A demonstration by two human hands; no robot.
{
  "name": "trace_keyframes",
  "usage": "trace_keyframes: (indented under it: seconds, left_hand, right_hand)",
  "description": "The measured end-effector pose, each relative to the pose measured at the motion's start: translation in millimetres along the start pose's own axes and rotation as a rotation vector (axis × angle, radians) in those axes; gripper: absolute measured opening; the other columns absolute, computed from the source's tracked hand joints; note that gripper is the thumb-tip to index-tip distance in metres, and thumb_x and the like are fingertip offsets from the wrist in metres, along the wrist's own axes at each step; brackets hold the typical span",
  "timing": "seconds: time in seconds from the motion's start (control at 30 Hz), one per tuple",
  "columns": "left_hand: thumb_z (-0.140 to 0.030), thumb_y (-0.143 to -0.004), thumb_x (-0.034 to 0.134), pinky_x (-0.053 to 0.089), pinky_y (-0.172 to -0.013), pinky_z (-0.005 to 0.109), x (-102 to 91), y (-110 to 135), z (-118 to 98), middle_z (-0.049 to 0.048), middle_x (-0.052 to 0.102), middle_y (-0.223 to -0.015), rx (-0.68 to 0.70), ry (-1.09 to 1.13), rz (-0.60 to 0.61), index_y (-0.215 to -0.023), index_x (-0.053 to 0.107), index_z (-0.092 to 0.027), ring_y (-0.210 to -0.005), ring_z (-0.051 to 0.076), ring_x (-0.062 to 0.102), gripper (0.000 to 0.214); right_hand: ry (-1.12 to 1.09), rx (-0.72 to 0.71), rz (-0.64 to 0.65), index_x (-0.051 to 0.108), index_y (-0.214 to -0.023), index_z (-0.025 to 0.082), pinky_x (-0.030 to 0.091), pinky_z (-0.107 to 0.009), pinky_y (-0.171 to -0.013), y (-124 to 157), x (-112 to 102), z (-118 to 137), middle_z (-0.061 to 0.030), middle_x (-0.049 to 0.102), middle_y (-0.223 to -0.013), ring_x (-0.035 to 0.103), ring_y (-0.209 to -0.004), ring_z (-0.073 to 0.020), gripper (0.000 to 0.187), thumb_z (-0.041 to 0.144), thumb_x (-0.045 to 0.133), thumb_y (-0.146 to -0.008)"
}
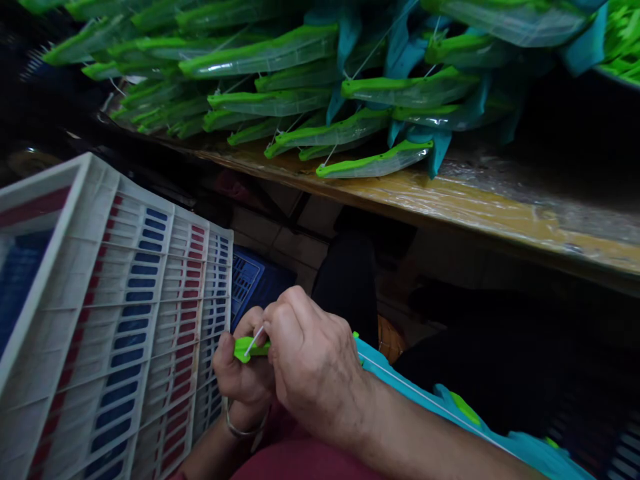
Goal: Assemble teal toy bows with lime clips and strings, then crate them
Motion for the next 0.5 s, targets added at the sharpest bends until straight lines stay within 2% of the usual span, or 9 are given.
trace_keyframes:
  seconds: [0.27,0.4,0.5]
  left_hand:
    - [-0.062,-0.085,0.064,0.038,-0.051,0.027,-3.5,1,2,-0.001,0.05,-0.056,-0.01,0.05,0.025,-0.071,0.059,-0.021,-0.05,0.014,0.044,0.043]
    - [-0.059,-0.086,0.064,0.039,-0.053,0.026,-4.7,2,2,-0.0024,0.041,-0.057,0.006,0.047,-0.03,-0.067,0.055,-0.021,-0.052,0.013,0.039,0.044]
    - [-0.065,-0.088,0.06,0.044,-0.06,0.027,-1.4,-1,0,-0.0007,0.044,-0.065,-0.015,0.068,-0.039,-0.071,0.057,-0.02,-0.059,0.015,0.043,0.048]
  right_hand:
    - [0.017,-0.006,0.007,0.052,-0.082,0.018,0.041,-0.027,-0.055,2,3,1,-0.0048,0.056,-0.079,0.053,-0.066,-0.0144,0.024,0.016,0.04,-0.102]
    - [0.028,-0.012,0.038,0.053,-0.083,0.018,0.039,-0.029,-0.053,5,8,4,-0.0044,0.055,-0.077,0.051,-0.064,-0.015,0.026,0.017,0.036,-0.104]
    - [0.054,-0.057,0.061,0.057,-0.087,0.016,0.04,-0.029,-0.051,5,10,8,-0.0049,0.056,-0.079,0.049,-0.064,-0.0151,0.029,0.016,0.034,-0.105]
Point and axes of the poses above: each hand's wrist, its own y-axis away from the middle knuckle, its own x-axis out of the palm, z = x × y, the point moved 4 cm from there along -y, towards the middle knuckle
